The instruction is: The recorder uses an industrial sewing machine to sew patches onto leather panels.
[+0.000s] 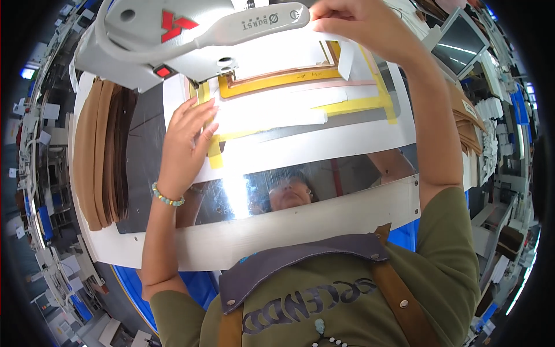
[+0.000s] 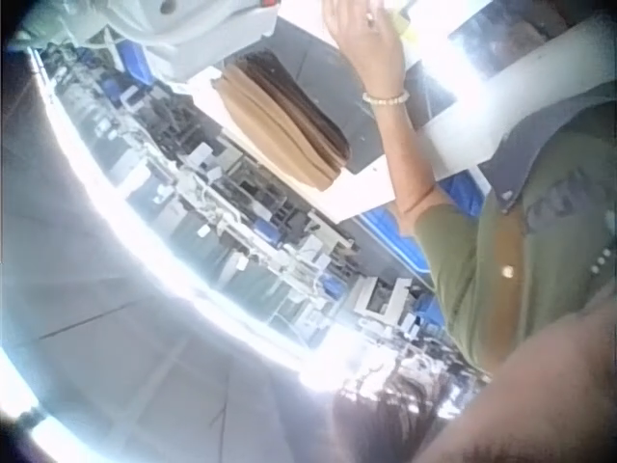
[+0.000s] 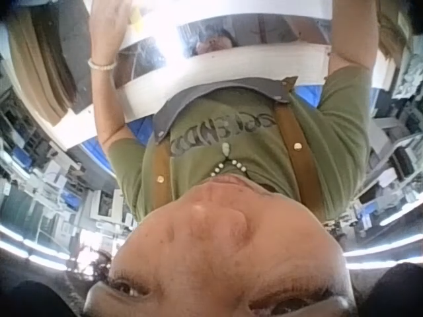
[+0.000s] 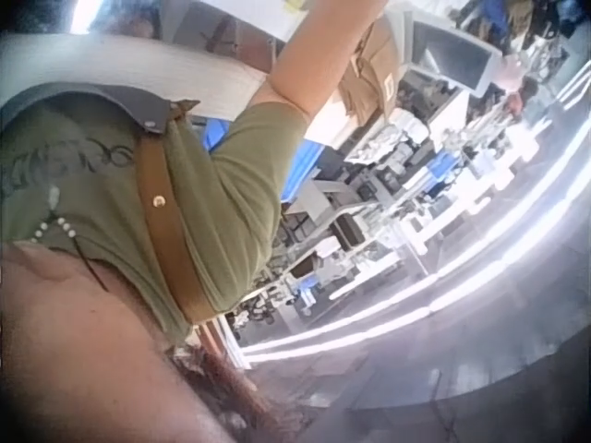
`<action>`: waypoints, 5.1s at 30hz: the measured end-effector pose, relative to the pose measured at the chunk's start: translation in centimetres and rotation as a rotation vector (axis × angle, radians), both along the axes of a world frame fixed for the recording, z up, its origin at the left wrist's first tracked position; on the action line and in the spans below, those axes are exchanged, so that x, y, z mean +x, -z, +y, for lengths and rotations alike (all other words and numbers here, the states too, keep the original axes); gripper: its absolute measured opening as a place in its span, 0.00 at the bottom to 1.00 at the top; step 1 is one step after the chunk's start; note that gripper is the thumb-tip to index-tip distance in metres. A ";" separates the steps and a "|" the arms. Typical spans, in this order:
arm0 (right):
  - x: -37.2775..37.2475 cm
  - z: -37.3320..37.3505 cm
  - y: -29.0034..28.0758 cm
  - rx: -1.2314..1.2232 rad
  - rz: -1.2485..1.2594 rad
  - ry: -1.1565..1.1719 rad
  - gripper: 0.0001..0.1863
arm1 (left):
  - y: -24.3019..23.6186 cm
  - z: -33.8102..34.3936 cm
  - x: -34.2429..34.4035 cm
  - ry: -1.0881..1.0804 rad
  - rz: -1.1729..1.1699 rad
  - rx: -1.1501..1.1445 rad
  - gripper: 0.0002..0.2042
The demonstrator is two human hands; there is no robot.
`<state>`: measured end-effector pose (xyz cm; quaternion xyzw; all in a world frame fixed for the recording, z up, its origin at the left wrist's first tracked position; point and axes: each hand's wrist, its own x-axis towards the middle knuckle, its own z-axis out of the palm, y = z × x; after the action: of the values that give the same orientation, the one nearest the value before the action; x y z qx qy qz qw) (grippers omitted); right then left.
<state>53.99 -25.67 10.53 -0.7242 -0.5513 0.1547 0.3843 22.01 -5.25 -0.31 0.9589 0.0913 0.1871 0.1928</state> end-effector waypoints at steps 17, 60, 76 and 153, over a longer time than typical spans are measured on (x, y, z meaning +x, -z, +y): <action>-0.8 7.9 10.1 -0.318 0.157 -0.097 0.09 | 2.3 2.1 2.9 0.051 0.248 0.168 0.38; 5.5 3.3 7.8 -0.518 -0.243 -0.073 0.08 | 3.2 2.1 3.2 0.004 0.258 0.274 0.34; 5.5 2.3 7.2 -0.525 -0.167 -0.164 0.06 | 3.0 1.9 3.3 0.005 0.223 0.237 0.30; -3.8 -0.3 9.2 0.277 -0.246 0.033 0.09 | -8.6 25.0 -14.0 -1.009 -0.559 0.132 0.13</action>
<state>50.23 -25.98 1.33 -0.6868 -0.5981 -0.0187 0.4126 8.03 19.77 8.32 0.7210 0.4709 0.5070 0.0363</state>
